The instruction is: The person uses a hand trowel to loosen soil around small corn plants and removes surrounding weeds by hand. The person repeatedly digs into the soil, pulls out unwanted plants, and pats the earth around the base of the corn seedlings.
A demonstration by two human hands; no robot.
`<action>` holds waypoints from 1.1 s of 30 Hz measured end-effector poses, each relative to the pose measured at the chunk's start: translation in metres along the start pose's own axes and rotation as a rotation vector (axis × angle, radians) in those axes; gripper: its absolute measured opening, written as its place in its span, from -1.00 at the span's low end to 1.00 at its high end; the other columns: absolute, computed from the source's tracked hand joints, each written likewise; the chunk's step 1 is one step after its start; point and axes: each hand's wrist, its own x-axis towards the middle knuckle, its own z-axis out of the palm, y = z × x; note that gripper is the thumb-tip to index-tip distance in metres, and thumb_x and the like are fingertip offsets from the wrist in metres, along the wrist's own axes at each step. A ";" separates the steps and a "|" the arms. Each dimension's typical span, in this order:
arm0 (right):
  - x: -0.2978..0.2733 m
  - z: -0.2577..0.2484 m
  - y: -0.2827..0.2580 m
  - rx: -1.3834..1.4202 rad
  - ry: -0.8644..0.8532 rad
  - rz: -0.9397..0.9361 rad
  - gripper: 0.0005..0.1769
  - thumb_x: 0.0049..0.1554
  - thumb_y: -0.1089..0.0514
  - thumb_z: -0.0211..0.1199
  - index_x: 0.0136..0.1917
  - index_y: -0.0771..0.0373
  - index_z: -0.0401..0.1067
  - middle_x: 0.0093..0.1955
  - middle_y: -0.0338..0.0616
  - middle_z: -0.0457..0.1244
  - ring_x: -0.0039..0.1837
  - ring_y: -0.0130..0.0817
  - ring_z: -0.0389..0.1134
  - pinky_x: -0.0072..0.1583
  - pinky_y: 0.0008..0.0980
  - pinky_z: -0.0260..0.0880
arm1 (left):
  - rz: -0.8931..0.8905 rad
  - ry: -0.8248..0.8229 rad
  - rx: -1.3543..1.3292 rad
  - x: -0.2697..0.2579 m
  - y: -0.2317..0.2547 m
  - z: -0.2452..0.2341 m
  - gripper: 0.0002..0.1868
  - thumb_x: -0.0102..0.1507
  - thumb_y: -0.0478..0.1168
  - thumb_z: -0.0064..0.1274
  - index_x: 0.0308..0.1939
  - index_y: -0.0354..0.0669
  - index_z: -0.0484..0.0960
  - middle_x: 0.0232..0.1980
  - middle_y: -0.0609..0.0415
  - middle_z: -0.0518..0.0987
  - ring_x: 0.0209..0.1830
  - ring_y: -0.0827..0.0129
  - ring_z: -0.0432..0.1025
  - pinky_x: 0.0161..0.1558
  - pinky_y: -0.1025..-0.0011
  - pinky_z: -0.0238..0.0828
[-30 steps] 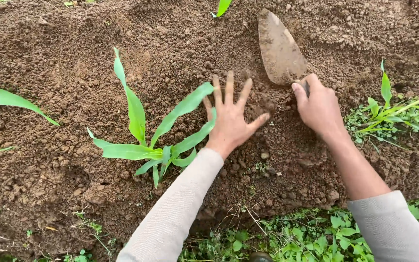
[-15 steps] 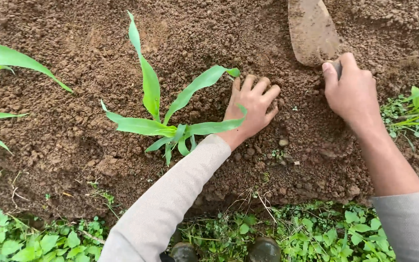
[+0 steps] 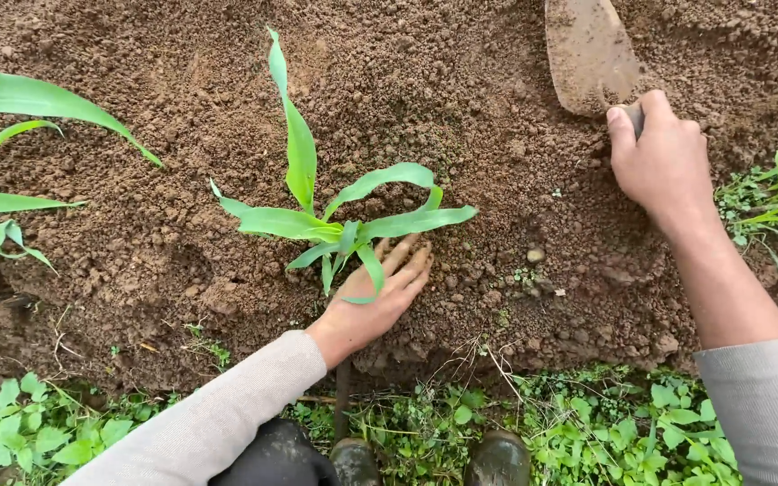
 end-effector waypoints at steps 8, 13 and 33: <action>-0.002 -0.003 -0.001 0.000 0.018 -0.006 -0.64 0.57 0.04 0.00 0.00 0.33 0.28 -0.16 0.03 0.27 -0.24 -0.14 0.21 -0.22 -0.08 0.25 | -0.180 0.139 -0.191 -0.037 -0.006 -0.044 -0.51 0.08 -0.44 0.08 0.12 -0.34 0.55 0.27 -0.20 0.48 0.34 -0.21 0.34 0.15 -0.02 0.46; -0.003 -0.005 -0.001 0.017 0.012 0.008 -0.67 0.57 0.05 0.00 0.03 0.34 0.29 -0.17 0.01 0.25 -0.23 -0.19 0.19 -0.22 -0.11 0.25 | -0.382 0.283 -0.621 -0.043 -0.014 -0.046 -0.74 0.25 -0.26 0.05 0.03 -0.18 0.59 0.10 0.00 0.54 0.06 0.08 0.45 -0.01 0.04 0.46; -0.005 -0.004 -0.004 -0.012 0.007 0.014 -0.65 0.55 0.04 0.02 -0.03 0.30 0.23 -0.18 0.04 0.26 -0.23 -0.14 0.19 -0.22 -0.08 0.21 | -0.466 -0.065 -0.589 -0.043 -0.024 -0.068 -0.58 0.36 0.08 -0.06 0.10 -0.14 0.54 0.03 -0.09 0.62 -0.08 0.09 0.58 -0.08 0.15 0.59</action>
